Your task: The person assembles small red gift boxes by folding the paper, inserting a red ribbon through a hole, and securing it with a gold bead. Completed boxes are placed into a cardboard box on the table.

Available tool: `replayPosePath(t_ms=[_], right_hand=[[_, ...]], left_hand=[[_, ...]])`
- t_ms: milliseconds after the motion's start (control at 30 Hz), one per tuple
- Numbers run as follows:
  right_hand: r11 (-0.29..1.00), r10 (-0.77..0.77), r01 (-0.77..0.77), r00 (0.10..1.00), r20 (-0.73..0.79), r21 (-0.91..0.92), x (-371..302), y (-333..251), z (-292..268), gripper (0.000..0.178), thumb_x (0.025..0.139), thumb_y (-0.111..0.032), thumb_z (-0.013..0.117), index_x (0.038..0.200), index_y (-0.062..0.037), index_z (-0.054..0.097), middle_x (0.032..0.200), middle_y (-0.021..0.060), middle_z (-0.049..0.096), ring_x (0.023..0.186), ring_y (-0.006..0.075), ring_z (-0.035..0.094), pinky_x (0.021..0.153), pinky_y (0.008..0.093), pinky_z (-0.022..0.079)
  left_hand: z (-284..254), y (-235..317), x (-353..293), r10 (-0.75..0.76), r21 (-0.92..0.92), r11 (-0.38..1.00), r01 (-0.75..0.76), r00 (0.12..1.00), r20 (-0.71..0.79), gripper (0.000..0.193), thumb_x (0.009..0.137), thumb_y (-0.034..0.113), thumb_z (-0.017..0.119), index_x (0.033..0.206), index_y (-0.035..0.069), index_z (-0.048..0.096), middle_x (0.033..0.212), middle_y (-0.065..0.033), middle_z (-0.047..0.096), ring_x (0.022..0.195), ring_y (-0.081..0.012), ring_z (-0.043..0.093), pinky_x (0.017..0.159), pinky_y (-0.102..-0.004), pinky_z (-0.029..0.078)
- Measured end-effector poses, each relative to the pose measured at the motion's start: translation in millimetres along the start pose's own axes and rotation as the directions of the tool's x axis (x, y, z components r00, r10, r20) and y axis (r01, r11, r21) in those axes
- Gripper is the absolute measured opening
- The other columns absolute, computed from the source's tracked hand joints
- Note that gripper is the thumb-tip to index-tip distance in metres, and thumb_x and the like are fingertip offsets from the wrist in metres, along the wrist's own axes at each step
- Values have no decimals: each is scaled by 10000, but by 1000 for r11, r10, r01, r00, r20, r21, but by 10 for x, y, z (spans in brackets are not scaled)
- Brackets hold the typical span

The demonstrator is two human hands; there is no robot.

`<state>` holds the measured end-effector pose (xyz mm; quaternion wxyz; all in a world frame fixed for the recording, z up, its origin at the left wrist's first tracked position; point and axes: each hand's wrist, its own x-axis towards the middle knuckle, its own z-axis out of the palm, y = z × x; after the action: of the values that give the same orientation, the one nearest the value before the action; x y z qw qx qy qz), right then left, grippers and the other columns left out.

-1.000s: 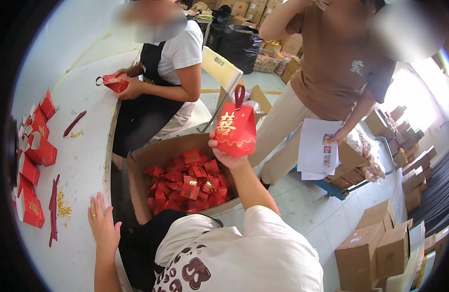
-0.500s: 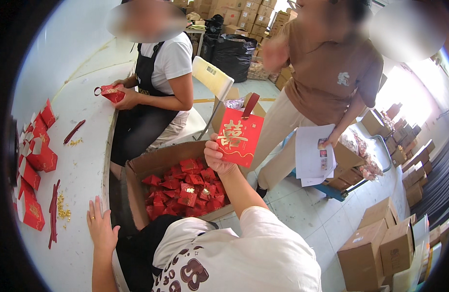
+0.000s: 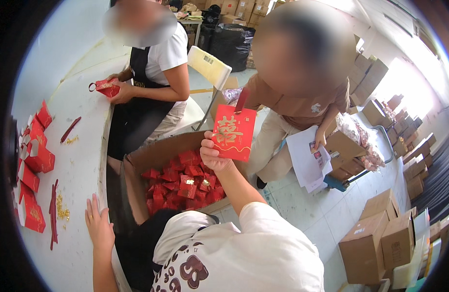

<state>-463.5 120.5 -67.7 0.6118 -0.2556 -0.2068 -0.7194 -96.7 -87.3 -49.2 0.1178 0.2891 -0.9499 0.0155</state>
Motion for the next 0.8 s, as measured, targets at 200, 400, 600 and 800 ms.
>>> replayPosePath(t_ms=[200, 400, 600, 800], right_hand=[[999, -6, 9, 998, -57, 51, 47, 74, -114, 249, 913, -181, 487, 1041, 29, 529, 921, 230, 567, 714, 268, 572, 379, 205, 485], [996, 8, -4, 999, -47, 87, 71, 68, -202, 279, 919, -185, 471, 1084, 35, 519, 920, 231, 565, 711, 274, 566, 378, 209, 490], [994, 14, -11, 1000, -26, 109, 80, 72, -258, 287, 921, -197, 467, 1098, 24, 520, 944, 232, 560, 724, 277, 562, 369, 205, 486], [996, -75, 65, 979, -191, -58, 174, 158, -177, 321, 904, -243, 484, 1103, 3, 537, 1046, 201, 537, 861, 287, 536, 565, 294, 541]], left_hand=[[58, -14, 25, 27, 8, 1000, -27, 997, -69, 229, 725, -82, 604, 947, -23, 593, 1429, -185, 295, 1336, -381, 249, 1082, -479, 235], [-9, 24, 25, 16, -3, 1000, -17, 999, -41, 215, 748, -85, 569, 954, -27, 592, 1433, -188, 290, 1334, -384, 250, 1075, -484, 239], [7, 26, 19, 14, 7, 1000, -14, 999, -36, 256, 730, -72, 598, 981, -24, 589, 1440, -187, 277, 1336, -382, 246, 1074, -483, 239], [-23, 15, 5, 4, 1, 1000, -4, 999, -39, 275, 714, -60, 611, 986, -19, 592, 1442, -177, 273, 1331, -379, 253, 1070, -485, 244]])
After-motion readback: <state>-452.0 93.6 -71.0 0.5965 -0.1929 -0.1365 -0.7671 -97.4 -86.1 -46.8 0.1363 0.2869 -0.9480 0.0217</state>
